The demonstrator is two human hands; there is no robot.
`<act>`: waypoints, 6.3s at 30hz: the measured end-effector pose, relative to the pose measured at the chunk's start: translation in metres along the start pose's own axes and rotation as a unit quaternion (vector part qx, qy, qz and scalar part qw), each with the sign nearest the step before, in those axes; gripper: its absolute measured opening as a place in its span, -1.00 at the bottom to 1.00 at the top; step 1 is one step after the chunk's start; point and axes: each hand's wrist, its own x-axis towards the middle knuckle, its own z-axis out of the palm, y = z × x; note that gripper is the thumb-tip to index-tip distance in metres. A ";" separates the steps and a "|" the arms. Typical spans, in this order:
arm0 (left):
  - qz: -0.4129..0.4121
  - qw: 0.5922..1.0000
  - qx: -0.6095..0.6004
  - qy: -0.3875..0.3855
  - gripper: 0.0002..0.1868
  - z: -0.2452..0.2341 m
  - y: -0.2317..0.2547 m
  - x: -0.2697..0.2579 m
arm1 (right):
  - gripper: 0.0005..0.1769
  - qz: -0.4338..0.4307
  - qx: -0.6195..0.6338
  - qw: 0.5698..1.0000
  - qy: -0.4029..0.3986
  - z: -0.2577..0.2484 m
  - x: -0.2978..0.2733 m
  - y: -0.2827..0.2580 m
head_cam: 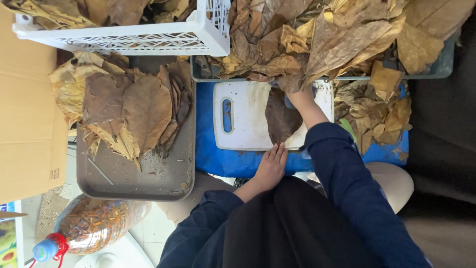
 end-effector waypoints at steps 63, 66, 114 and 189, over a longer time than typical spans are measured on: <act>-0.001 0.998 0.059 0.025 -0.51 -0.018 0.010 0.002 | -0.85 0.095 -0.011 0.995 0.020 -0.003 -0.049 -0.003; 0.001 0.997 0.069 0.025 -0.46 -0.011 0.007 0.005 | -0.60 0.001 0.046 0.999 -0.018 -0.018 -0.076 -0.058; -0.183 0.966 0.056 0.172 -0.82 -0.090 -0.063 0.108 | -0.73 0.266 0.161 0.915 0.256 -0.100 -0.142 -0.055; -0.071 0.987 0.077 0.125 -0.36 0.026 -0.004 -0.025 | -0.78 -0.243 0.026 0.967 -0.069 0.053 -0.031 -0.033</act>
